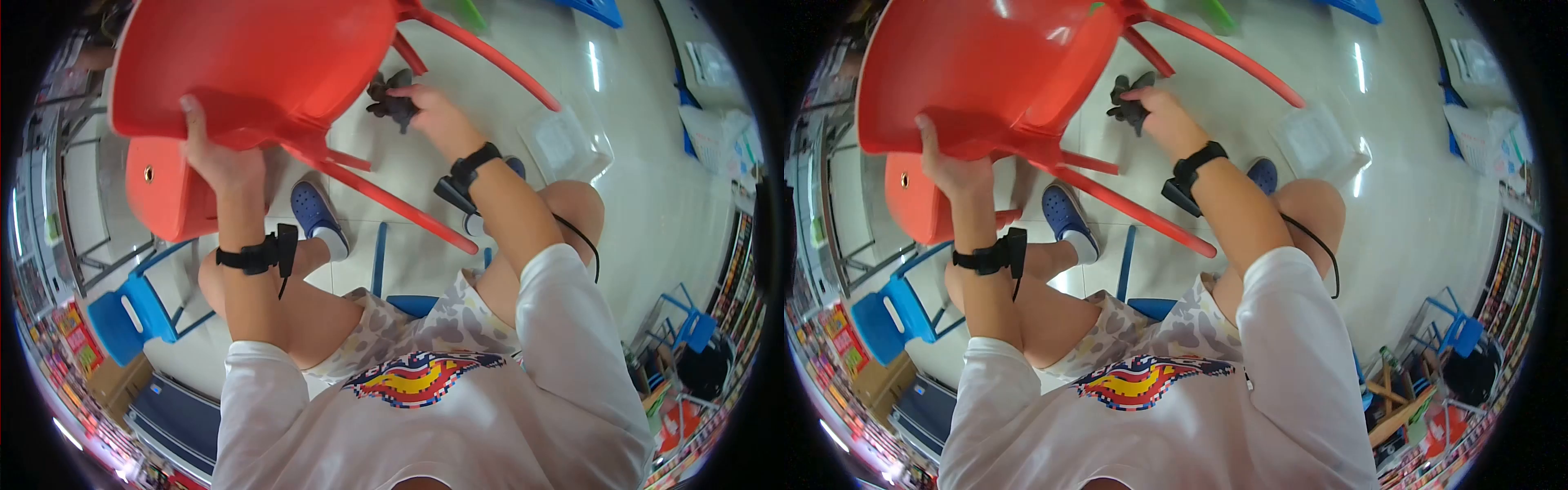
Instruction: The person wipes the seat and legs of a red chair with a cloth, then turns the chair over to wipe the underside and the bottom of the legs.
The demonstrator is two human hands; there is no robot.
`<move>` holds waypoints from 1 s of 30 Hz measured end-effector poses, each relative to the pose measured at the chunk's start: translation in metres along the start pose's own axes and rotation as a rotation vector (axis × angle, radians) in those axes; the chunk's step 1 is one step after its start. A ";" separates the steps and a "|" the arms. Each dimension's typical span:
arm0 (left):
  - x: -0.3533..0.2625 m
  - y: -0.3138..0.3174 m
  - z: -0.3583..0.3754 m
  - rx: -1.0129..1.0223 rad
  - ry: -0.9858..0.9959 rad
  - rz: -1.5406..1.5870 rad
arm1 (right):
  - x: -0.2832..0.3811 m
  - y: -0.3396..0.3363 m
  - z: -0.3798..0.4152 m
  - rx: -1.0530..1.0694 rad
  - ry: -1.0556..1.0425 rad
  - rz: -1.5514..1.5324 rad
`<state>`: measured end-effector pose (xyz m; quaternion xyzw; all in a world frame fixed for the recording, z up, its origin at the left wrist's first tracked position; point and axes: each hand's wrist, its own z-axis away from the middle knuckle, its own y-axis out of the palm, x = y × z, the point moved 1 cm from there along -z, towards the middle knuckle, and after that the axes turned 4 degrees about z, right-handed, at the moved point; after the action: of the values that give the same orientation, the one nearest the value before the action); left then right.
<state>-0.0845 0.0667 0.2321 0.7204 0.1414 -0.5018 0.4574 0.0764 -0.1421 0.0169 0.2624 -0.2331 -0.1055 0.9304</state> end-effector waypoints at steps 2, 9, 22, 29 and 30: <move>-0.003 0.005 0.004 -0.022 -0.024 -0.019 | -0.005 -0.006 -0.004 0.052 0.036 0.051; -0.005 0.007 0.004 -0.031 -0.041 -0.038 | 0.036 0.053 0.048 -0.136 -0.801 0.154; -0.011 0.010 0.007 -0.026 -0.069 -0.080 | 0.048 0.054 0.019 -0.247 -1.330 1.257; -0.012 0.005 0.000 -0.037 -0.076 -0.048 | 0.063 0.073 0.064 -0.440 -1.028 1.869; -0.012 0.005 -0.001 -0.025 -0.076 -0.039 | 0.057 0.071 0.048 -0.554 -1.244 1.853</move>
<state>-0.0866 0.0677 0.2446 0.6923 0.1441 -0.5357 0.4614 0.1077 -0.1221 0.1128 -0.3208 -0.7244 0.4603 0.4005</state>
